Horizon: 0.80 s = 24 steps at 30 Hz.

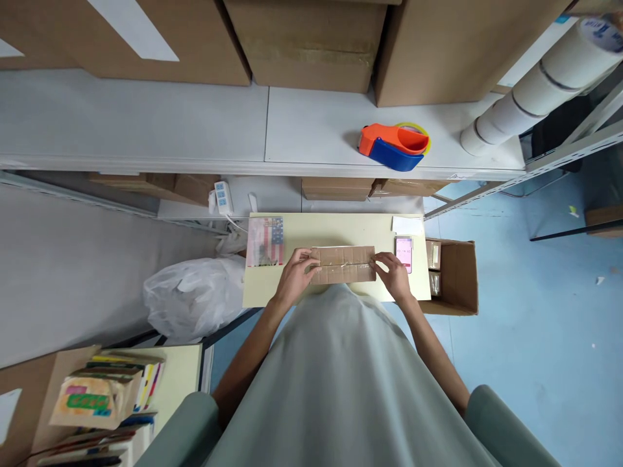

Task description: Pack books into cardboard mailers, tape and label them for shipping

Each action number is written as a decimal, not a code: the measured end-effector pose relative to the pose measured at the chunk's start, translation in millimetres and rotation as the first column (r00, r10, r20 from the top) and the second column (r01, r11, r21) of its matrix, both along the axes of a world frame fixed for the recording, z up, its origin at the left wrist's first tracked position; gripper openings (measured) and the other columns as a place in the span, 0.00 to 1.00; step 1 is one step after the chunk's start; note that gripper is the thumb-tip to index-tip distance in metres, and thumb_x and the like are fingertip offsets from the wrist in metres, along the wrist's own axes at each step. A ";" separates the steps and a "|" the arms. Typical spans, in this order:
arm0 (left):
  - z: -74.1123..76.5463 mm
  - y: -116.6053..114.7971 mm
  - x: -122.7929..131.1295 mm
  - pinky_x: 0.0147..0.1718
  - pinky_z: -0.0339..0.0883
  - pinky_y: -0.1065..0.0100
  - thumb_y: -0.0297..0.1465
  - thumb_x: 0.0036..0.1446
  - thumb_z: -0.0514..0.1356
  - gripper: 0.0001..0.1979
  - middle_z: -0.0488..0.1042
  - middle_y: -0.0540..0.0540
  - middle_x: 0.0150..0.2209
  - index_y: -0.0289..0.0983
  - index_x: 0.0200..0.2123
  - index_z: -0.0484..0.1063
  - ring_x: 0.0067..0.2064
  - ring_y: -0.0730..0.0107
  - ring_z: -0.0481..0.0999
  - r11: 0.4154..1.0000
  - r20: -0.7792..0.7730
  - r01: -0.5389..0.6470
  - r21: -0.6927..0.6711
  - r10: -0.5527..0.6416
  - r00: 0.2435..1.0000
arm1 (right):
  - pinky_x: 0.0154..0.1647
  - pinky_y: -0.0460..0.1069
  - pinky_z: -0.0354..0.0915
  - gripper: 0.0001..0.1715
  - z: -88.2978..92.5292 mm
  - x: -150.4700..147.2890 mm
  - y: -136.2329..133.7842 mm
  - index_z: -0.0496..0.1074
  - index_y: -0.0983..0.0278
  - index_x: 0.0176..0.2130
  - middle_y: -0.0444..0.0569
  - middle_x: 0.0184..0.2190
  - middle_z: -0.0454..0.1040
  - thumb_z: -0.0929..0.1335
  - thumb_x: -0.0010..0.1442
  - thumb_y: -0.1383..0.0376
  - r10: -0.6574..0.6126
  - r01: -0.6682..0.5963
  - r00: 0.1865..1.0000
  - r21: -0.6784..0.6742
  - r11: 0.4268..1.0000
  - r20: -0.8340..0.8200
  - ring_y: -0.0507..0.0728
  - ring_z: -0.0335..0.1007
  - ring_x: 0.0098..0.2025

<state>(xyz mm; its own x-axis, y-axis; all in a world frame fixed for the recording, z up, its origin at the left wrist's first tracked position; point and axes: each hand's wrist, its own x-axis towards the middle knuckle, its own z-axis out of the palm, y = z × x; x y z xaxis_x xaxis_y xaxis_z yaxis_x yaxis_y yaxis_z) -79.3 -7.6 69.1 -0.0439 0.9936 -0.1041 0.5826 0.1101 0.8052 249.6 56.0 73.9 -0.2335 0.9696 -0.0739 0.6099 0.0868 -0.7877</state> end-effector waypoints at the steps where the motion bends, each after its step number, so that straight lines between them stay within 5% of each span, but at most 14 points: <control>1: -3.2 -2.2 3.6 0.61 0.75 0.51 0.35 0.65 0.67 0.05 0.74 0.41 0.57 0.42 0.41 0.85 0.53 0.54 0.81 0.999 -0.004 -0.037 0.004 0.037 0.999 | 0.54 0.67 0.79 0.23 -4.6 -1.4 -1.9 0.86 0.54 0.46 0.54 0.50 0.83 0.69 0.72 0.43 -0.037 0.037 0.999 -0.013 0.999 -0.035 0.68 0.81 0.49; 10: -12.1 -11.9 13.5 0.55 0.81 0.55 0.29 0.63 0.71 0.09 0.78 0.44 0.58 0.43 0.47 0.84 0.47 0.61 0.85 0.978 -0.072 -0.201 0.059 0.205 0.976 | 0.52 0.60 0.83 0.26 -3.2 -9.3 -11.4 0.88 0.58 0.46 0.54 0.48 0.84 0.74 0.66 0.41 -0.220 0.187 0.936 -0.142 0.972 -0.275 0.63 0.83 0.47; 19: -18.9 3.7 7.5 0.55 0.82 0.54 0.27 0.63 0.70 0.12 0.78 0.43 0.57 0.44 0.49 0.83 0.52 0.57 0.84 0.982 -0.079 -0.158 0.107 0.166 0.983 | 0.50 0.60 0.83 0.26 -9.2 -12.5 -5.9 0.87 0.59 0.46 0.56 0.50 0.84 0.72 0.68 0.42 -0.207 0.184 0.949 -0.112 0.976 -0.239 0.64 0.83 0.49; 24: -25.6 4.5 12.8 0.46 0.84 0.61 0.29 0.65 0.68 0.12 0.77 0.44 0.54 0.44 0.51 0.82 0.50 0.62 0.84 0.983 0.000 -0.168 0.075 0.169 0.986 | 0.48 0.58 0.81 0.29 -17.9 -16.1 -10.9 0.84 0.61 0.48 0.57 0.52 0.83 0.66 0.73 0.42 -0.205 0.202 0.970 -0.033 0.979 -0.134 0.63 0.83 0.48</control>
